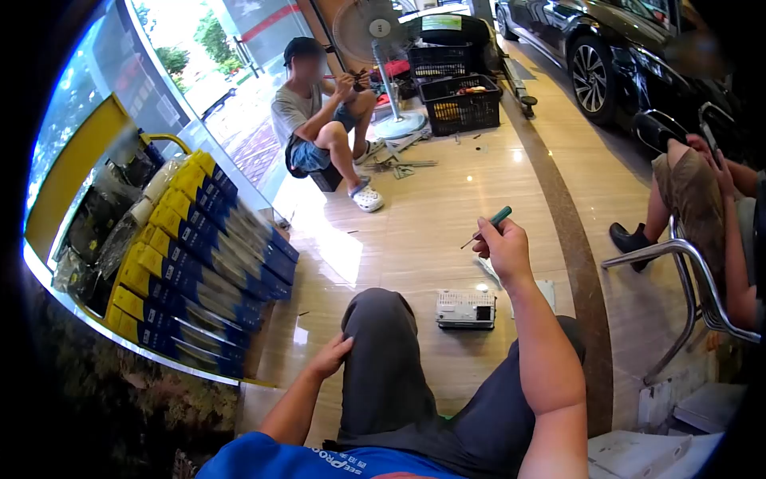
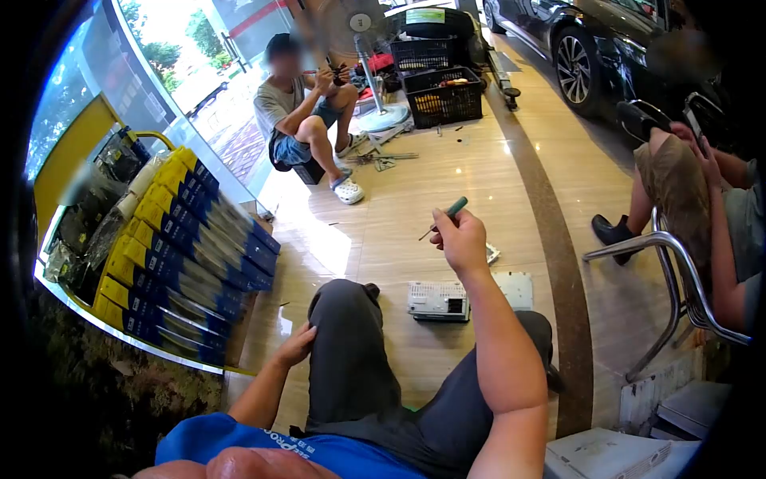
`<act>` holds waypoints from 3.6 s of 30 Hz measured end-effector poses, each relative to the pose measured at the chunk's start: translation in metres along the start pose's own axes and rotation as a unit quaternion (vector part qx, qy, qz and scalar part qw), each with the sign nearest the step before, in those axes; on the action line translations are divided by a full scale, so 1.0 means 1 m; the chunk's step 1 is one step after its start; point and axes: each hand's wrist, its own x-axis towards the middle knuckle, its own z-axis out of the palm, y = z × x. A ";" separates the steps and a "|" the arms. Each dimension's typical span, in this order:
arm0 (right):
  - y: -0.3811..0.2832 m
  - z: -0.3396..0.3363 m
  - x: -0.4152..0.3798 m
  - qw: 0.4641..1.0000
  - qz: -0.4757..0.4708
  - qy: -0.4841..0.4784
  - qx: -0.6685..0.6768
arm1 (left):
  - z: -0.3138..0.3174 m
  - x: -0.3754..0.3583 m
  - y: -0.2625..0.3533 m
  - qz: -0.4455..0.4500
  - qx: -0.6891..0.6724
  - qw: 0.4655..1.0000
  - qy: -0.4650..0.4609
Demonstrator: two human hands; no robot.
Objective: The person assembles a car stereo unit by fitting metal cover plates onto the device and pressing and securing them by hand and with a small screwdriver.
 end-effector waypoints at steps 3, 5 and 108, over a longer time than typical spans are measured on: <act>0.006 0.003 0.000 1.000 -0.008 -0.019 -0.002 | -0.004 0.002 0.031 0.125 -0.019 0.992 -0.003; 0.011 0.002 0.003 1.000 -0.008 -0.015 -0.014 | -0.007 0.012 0.073 0.214 0.054 0.974 -0.061; 0.416 -0.196 0.116 0.640 0.229 -0.054 -0.732 | 0.137 0.303 0.127 0.022 0.502 0.806 -0.314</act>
